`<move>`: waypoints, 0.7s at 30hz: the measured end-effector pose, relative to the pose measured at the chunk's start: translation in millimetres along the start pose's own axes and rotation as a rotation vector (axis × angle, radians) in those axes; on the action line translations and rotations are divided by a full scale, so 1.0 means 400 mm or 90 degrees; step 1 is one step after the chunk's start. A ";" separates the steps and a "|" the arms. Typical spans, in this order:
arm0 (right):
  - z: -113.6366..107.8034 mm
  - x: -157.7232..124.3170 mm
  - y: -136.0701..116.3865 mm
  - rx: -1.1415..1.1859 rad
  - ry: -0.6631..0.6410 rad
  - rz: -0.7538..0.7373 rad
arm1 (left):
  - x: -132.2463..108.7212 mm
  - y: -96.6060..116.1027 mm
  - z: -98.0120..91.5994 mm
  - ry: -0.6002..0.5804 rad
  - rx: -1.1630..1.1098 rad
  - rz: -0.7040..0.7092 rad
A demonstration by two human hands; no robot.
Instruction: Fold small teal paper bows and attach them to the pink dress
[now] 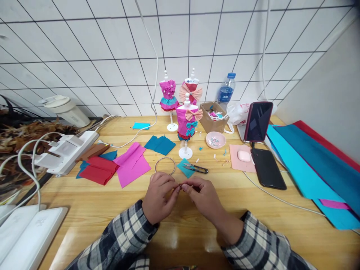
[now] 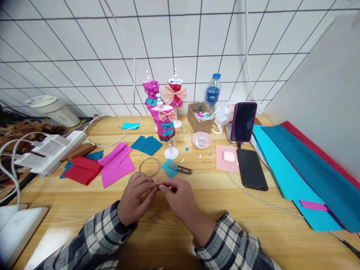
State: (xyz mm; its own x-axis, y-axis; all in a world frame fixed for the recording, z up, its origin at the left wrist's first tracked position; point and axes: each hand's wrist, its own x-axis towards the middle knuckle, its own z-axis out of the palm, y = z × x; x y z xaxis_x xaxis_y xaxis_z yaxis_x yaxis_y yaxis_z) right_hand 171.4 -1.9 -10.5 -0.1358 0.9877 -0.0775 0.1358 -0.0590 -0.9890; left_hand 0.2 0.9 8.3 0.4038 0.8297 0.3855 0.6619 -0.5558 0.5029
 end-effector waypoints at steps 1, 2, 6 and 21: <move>0.002 -0.002 -0.001 -0.001 -0.002 -0.007 | 0.001 0.000 0.000 0.002 -0.006 -0.004; 0.004 -0.004 -0.003 -0.006 -0.001 -0.019 | 0.001 0.000 -0.001 0.003 -0.013 -0.008; 0.006 -0.011 -0.006 -0.045 0.018 -0.083 | 0.002 -0.005 -0.002 0.000 -0.037 -0.023; 0.005 -0.016 -0.002 -0.078 0.042 -0.150 | 0.003 -0.012 -0.003 -0.009 -0.075 0.012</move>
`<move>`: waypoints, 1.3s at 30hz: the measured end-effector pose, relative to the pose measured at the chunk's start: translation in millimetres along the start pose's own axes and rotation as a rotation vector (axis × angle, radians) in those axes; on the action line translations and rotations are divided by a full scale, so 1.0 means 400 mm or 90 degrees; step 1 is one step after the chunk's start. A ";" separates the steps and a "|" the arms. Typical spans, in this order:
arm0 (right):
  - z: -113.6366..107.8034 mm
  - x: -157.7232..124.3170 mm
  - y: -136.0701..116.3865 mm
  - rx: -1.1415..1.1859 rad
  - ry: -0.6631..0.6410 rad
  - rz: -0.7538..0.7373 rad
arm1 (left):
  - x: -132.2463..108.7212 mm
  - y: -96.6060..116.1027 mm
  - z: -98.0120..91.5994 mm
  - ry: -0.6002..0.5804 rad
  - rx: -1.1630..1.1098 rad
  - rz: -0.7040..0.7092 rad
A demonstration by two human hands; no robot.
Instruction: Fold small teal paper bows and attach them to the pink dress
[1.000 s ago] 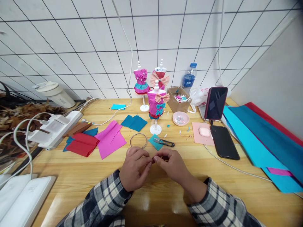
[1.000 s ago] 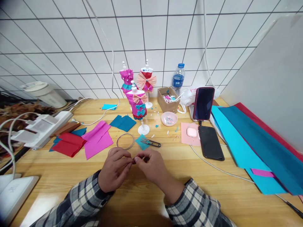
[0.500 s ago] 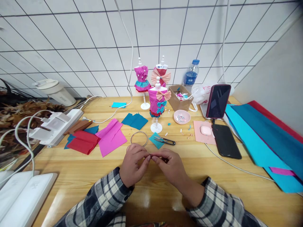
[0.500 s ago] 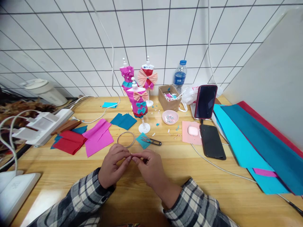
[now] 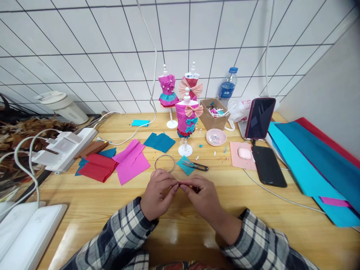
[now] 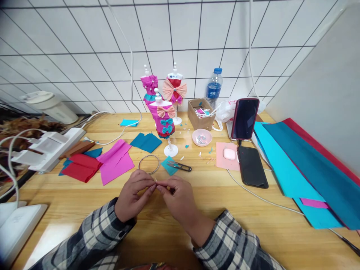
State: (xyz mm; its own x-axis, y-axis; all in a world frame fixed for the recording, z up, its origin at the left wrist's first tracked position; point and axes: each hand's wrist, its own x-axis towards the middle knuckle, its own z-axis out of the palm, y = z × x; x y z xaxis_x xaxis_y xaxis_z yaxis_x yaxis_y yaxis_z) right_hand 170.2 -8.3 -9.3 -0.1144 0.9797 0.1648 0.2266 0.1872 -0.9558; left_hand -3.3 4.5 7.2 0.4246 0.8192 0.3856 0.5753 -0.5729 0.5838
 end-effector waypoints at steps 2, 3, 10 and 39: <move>-0.003 0.003 0.004 -0.009 -0.004 -0.011 | 0.000 -0.003 0.002 -0.012 0.006 0.001; -0.004 0.004 0.005 -0.015 -0.007 -0.015 | -0.001 -0.004 0.003 -0.016 0.009 0.000; -0.004 0.001 0.008 -0.032 -0.011 -0.035 | -0.001 -0.002 0.005 -0.005 -0.002 -0.012; -0.002 -0.003 0.000 -0.172 0.018 -0.070 | 0.003 0.014 0.024 0.027 -0.016 -0.015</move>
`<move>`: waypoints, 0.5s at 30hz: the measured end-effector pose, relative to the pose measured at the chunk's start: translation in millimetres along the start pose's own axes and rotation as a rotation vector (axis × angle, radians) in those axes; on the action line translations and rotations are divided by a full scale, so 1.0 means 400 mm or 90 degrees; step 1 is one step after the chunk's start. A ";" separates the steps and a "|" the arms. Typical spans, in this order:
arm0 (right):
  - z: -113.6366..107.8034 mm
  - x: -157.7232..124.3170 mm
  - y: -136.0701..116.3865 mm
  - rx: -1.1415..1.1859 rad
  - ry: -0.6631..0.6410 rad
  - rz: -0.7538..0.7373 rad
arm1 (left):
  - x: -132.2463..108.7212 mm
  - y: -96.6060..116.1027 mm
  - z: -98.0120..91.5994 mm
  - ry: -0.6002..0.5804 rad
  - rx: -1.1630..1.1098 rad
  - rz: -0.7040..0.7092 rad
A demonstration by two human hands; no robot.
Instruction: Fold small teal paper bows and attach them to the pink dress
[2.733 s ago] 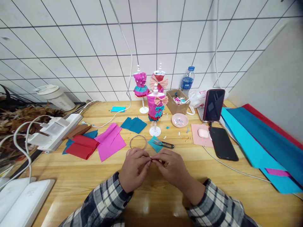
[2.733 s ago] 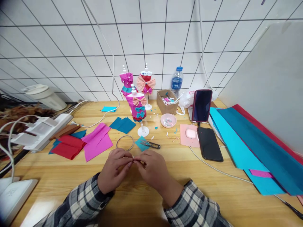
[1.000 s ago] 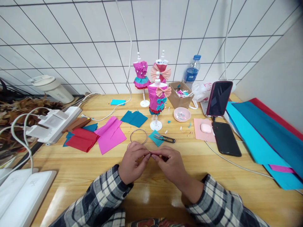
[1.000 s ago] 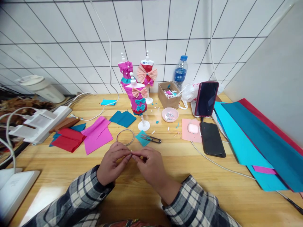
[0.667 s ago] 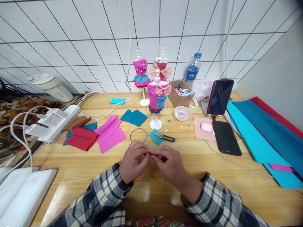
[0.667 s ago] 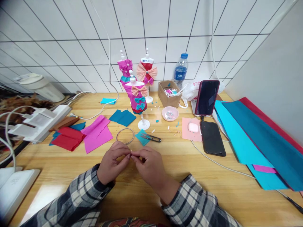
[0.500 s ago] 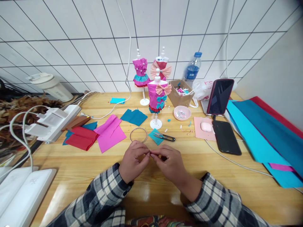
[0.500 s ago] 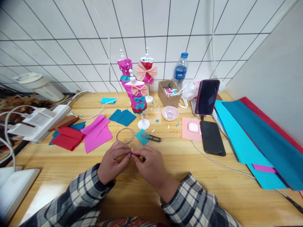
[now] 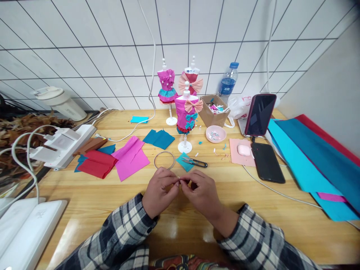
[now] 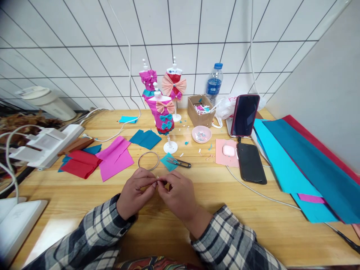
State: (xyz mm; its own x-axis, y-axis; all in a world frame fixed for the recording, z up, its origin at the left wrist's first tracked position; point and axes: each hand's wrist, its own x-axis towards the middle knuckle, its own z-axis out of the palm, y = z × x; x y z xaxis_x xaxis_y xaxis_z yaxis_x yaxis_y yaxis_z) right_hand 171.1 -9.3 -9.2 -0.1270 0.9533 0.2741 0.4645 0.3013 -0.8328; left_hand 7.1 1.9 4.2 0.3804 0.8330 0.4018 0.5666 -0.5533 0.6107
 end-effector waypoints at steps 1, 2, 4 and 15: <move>0.001 0.002 -0.001 0.023 0.001 0.028 | 0.000 0.001 -0.001 0.002 0.000 0.001; 0.002 0.003 -0.002 0.049 0.001 0.057 | 0.000 0.002 -0.003 0.003 -0.001 0.002; 0.004 0.007 -0.002 0.100 -0.007 0.118 | 0.002 0.002 -0.006 0.003 -0.008 0.006; 0.004 0.008 -0.003 0.155 -0.006 0.122 | 0.001 -0.008 -0.009 -0.009 -0.034 -0.016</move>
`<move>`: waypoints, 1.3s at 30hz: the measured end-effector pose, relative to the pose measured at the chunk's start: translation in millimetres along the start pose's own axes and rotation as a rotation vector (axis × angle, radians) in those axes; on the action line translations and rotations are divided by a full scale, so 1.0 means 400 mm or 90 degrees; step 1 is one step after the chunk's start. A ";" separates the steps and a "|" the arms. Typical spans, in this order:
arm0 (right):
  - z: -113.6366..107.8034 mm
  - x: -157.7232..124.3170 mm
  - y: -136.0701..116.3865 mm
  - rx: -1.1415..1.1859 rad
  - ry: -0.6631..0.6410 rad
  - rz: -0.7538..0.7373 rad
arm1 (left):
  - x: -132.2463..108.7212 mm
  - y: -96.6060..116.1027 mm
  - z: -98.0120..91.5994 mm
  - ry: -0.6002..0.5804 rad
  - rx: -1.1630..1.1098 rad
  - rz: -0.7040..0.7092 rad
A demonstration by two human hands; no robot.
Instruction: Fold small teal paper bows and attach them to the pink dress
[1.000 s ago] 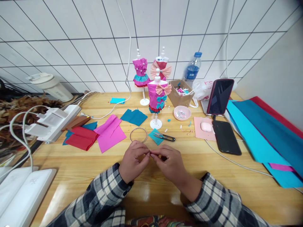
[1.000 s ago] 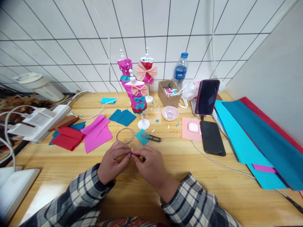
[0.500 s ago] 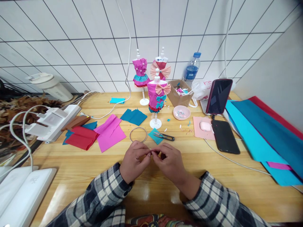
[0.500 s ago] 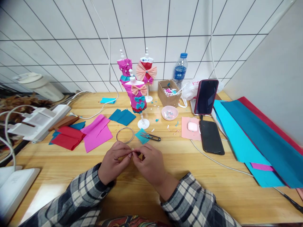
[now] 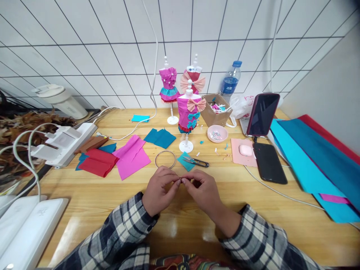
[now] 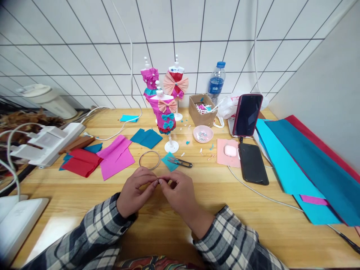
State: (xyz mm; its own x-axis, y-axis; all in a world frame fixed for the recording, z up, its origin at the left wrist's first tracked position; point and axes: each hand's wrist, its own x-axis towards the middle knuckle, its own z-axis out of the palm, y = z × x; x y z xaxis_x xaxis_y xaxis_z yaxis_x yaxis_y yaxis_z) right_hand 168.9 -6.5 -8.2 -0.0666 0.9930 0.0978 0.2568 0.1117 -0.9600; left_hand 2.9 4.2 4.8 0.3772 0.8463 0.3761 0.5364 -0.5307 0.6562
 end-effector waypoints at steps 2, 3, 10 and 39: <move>0.000 -0.002 0.000 -0.004 -0.005 -0.021 | 0.000 -0.001 0.001 0.007 0.003 -0.004; 0.000 -0.003 0.001 -0.006 -0.007 -0.032 | 0.000 -0.001 0.001 0.008 0.004 -0.006; 0.002 -0.006 0.007 -0.047 -0.009 -0.083 | 0.006 0.000 0.004 0.024 -0.001 -0.021; -0.057 0.066 0.000 0.258 0.056 0.227 | 0.001 0.022 -0.032 -0.065 -0.250 0.014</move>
State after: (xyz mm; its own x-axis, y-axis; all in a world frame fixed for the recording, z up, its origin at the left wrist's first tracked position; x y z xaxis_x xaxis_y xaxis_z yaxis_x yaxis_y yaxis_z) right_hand 189.3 20.6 0.3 0.0423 0.9679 -0.2478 -0.1454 -0.2395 -0.9600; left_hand -1.8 0.6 19.1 0.4688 0.8157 0.3388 0.2057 -0.4739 0.8562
